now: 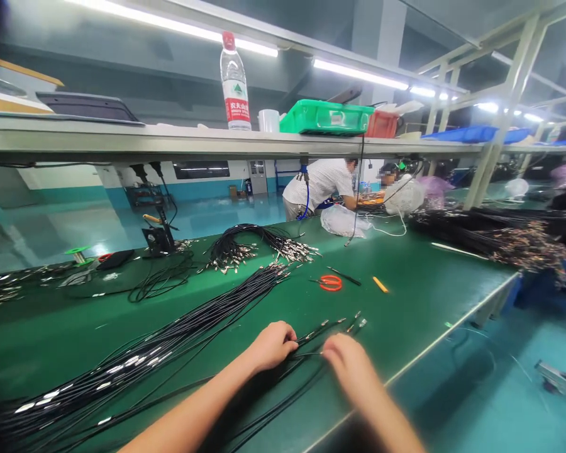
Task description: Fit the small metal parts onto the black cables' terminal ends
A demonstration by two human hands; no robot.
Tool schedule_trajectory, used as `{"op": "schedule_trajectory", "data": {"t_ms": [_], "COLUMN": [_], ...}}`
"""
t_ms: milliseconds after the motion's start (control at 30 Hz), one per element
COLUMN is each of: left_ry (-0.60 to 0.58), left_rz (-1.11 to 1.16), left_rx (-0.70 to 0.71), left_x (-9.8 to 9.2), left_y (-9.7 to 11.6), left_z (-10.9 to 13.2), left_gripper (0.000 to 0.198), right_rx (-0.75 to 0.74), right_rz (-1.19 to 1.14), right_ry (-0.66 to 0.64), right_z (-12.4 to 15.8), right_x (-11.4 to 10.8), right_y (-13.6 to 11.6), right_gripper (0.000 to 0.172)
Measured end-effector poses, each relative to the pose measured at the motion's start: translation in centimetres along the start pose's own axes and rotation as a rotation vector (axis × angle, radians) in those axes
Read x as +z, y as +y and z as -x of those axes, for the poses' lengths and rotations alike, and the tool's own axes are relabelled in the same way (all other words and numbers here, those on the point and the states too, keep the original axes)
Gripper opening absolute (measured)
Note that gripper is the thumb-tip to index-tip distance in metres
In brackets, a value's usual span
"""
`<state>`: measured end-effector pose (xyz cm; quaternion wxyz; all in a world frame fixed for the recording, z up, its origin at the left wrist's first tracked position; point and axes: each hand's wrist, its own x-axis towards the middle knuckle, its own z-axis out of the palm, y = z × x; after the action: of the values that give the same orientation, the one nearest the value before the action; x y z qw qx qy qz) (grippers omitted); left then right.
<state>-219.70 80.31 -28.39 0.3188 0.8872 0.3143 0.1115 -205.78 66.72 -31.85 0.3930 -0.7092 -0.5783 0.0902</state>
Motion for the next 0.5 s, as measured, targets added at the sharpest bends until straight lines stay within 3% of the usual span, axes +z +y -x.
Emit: {"op": "schedule_trajectory", "data": {"t_ms": [133, 267, 500], "left_ry": [-0.028, -0.089, 0.029], "left_rz": [0.228, 0.444, 0.626], "left_rx": [-0.032, -0.052, -0.089], "left_x": [-1.1, -1.8, -1.4], "left_y": [-0.1, 0.1, 0.2], "left_z": [0.1, 0.7, 0.5], "left_gripper": [0.015, 0.032, 0.04], "right_rx": [-0.02, 0.09, 0.205], "right_rz": [-0.125, -0.395, -0.869], "right_ry": [0.053, 0.072, 0.147], "right_z": [-0.5, -1.4, -3.4], "right_x": [-0.3, 0.0, 1.3], "right_y": [-0.3, -0.4, -2.0], "right_gripper": [0.02, 0.022, 0.029]}}
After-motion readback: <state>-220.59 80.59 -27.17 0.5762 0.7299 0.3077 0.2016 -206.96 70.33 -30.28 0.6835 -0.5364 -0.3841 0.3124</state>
